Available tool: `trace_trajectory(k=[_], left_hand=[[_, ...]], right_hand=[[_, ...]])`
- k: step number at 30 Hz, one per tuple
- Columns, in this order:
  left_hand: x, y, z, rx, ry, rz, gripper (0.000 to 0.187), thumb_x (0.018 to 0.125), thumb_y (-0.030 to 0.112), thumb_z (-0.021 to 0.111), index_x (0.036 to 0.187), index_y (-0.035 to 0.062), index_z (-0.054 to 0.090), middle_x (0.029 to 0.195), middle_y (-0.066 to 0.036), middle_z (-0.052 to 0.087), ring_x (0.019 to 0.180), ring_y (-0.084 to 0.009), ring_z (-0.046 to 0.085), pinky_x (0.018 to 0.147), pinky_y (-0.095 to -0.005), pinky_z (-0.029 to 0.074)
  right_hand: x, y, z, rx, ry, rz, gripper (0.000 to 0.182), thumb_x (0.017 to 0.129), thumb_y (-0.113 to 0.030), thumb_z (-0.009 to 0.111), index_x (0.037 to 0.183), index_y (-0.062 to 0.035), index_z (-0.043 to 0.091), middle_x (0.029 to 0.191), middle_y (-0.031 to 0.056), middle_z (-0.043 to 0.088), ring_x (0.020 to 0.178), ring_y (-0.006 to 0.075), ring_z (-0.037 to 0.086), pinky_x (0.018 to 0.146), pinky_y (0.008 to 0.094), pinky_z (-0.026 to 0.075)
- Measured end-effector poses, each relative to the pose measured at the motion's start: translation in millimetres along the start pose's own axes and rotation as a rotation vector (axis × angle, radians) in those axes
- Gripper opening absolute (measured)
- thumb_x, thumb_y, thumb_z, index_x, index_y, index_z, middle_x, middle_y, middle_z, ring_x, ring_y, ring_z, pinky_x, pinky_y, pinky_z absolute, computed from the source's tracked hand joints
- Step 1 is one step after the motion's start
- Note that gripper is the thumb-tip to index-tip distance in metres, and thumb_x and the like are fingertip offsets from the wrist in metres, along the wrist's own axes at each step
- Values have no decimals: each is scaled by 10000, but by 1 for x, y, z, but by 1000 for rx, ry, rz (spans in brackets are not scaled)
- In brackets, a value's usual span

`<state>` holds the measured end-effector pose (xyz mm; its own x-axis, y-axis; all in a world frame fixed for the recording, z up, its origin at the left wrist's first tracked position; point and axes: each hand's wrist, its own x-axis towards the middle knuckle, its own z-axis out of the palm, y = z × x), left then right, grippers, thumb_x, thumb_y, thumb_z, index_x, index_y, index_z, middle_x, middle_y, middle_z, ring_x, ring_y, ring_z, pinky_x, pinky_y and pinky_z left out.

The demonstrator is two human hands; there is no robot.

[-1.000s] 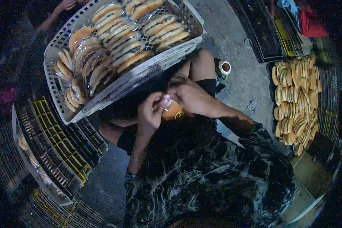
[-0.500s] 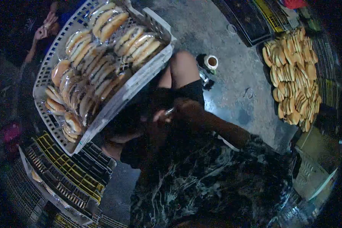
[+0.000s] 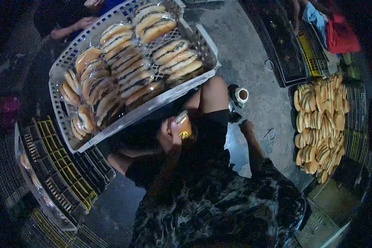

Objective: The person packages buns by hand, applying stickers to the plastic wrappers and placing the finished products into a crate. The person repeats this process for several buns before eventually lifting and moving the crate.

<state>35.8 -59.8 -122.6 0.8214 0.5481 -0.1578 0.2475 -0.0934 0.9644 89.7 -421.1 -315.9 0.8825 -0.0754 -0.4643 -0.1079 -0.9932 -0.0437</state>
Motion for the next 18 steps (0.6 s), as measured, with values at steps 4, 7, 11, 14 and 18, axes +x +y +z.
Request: trace_trajectory(k=[4, 7, 11, 14, 18], left_hand=[[-2, 1, 6, -132, 181, 89, 248, 778, 187, 490, 898, -25, 536, 827, -122, 573, 763, -201, 550, 693, -291, 421], [4, 30, 3, 17, 153, 387, 193, 758, 147, 511, 848, -21, 541, 832, -142, 544, 753, -257, 538, 685, -320, 417], [6, 39, 21, 103, 75, 560, 204, 743, 185, 519, 812, -4, 546, 831, -134, 543, 725, -290, 528, 654, -348, 421], [9, 57, 20, 97, 105, 882, 268, 760, 255, 500, 796, -7, 544, 821, -133, 544, 708, -292, 525, 639, -362, 421], [18, 69, -1, 145, 74, 989, 327, 789, 312, 457, 748, -4, 530, 801, -133, 549, 703, -291, 524, 615, -367, 422]], right_hand=[[-11, 19, 6, 50, -51, -36, 262, 751, -262, 477, 841, -29, 555, 897, 176, 563, 876, 303, 524, 756, 398, 402], [5, -5, -61, 227, -260, -333, 268, 768, -253, 489, 856, -11, 563, 930, 160, 566, 894, 255, 525, 772, 358, 399], [-97, -167, -238, 1261, -315, -882, 223, 787, -193, 516, 852, 18, 550, 1090, 114, 479, 972, 183, 444, 870, 321, 315], [-107, -228, -280, 1045, -114, -1257, 175, 748, -189, 539, 806, -25, 558, 1095, 145, 474, 944, 208, 484, 827, 327, 354], [-107, -260, -323, 547, -344, -1024, 233, 696, -150, 541, 896, -34, 565, 933, 156, 563, 821, 155, 547, 736, 258, 405]])
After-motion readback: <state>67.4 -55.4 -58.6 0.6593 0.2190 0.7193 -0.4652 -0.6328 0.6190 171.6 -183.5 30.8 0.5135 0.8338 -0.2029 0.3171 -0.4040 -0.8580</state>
